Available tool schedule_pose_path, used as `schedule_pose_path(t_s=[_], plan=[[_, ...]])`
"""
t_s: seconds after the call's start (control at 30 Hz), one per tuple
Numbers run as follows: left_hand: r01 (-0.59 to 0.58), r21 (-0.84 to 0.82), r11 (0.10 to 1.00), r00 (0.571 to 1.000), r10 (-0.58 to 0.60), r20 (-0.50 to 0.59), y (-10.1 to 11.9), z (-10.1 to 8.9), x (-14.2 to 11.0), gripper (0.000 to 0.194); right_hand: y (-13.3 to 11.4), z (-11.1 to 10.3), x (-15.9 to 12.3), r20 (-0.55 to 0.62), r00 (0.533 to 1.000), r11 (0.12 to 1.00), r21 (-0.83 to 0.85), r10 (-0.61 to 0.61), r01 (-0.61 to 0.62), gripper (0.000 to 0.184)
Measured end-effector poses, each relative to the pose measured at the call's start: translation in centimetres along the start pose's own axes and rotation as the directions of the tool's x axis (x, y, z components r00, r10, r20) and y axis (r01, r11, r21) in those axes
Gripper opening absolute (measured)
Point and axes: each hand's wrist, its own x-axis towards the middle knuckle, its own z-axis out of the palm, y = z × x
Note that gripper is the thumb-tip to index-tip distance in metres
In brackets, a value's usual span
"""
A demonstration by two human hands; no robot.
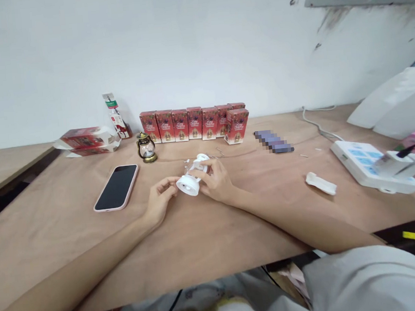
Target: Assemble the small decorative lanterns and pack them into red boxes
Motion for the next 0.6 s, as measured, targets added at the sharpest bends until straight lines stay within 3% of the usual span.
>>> schedule_pose_path(t_s=[0.6], plan=[[-0.011, -0.063, 0.998, 0.999, 0.014, 0.05, -0.12, 0.0, -0.3, 0.024, -0.19, 0.16, -0.37, 0.061, 0.997, 0.999, 0.001, 0.054, -0.054, 0.022]])
